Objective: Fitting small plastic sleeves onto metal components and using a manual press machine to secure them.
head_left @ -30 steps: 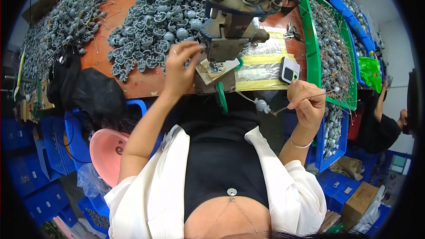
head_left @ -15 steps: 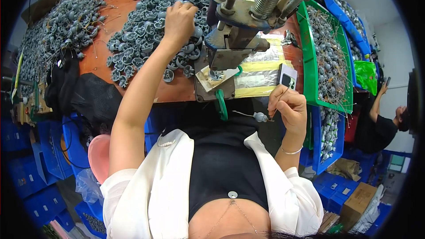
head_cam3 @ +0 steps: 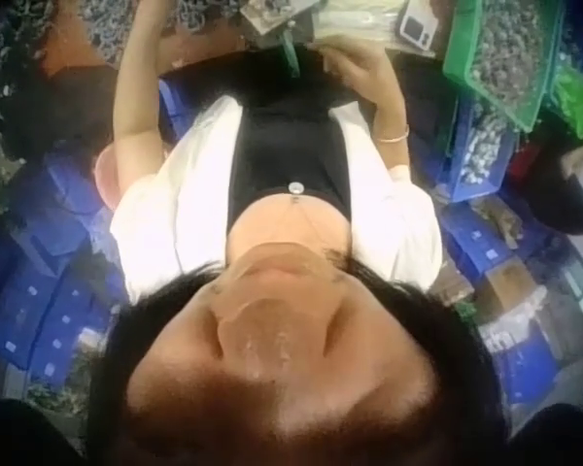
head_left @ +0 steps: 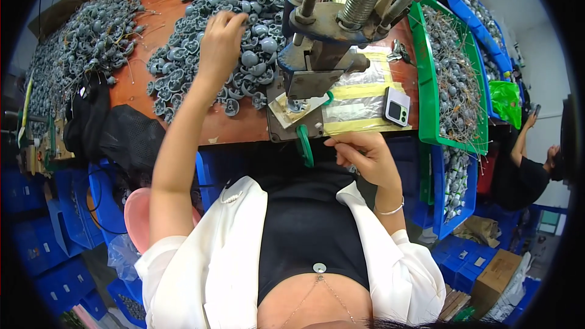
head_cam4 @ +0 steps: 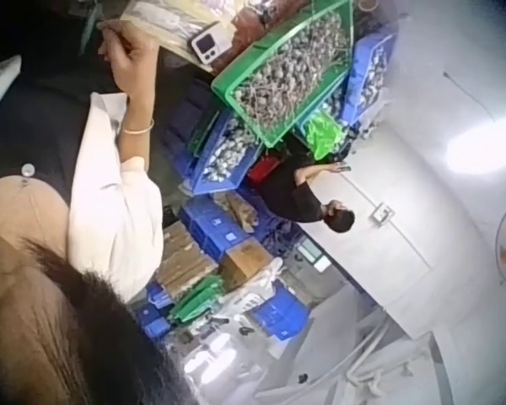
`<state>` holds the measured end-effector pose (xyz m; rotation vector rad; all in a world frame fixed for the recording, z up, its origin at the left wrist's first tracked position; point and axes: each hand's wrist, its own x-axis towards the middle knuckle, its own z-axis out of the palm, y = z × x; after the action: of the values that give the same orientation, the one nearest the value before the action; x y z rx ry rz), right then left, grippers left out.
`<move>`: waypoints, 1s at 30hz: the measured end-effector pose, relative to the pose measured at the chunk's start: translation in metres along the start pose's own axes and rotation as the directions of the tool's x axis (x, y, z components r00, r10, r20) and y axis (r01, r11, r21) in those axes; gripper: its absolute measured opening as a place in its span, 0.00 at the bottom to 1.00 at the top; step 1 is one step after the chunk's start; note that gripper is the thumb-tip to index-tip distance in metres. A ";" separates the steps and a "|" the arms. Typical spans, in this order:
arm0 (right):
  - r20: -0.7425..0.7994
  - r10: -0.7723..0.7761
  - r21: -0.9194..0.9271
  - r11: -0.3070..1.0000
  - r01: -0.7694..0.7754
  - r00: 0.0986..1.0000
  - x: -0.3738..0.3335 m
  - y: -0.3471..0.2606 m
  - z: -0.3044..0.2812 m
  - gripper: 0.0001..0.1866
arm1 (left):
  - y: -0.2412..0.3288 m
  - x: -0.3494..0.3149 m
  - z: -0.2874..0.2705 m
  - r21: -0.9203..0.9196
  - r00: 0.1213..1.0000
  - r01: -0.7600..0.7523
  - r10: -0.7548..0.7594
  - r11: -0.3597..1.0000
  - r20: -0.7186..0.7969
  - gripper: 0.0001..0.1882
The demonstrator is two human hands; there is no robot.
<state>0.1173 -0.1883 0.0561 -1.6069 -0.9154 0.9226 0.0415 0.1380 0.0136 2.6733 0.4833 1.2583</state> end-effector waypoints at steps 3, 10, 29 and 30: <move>-0.138 -0.213 -0.130 0.972 0.196 0.967 0.018 0.017 0.024 0.05 | 0.047 -0.048 -0.029 -0.582 0.861 0.506 -0.404 0.637 0.308 0.14; -0.251 -0.521 -0.459 0.806 0.374 0.816 0.044 0.027 0.059 0.09 | 0.102 -0.114 -0.039 -0.762 0.685 0.635 -0.548 0.126 0.480 0.11; -0.069 -0.040 0.066 0.997 0.045 0.997 0.033 0.034 0.037 0.13 | 0.130 -0.110 -0.043 -0.799 0.891 0.453 -0.215 0.395 0.399 0.12; -0.070 -0.041 0.066 0.997 0.046 0.997 0.033 0.034 0.036 0.13 | 0.131 -0.107 -0.046 -0.755 0.935 0.341 -0.120 0.560 0.333 0.11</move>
<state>0.1030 -0.1512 0.0120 -1.5457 -0.8596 0.8549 -0.0286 -0.0220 0.0001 1.8439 0.1436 0.7616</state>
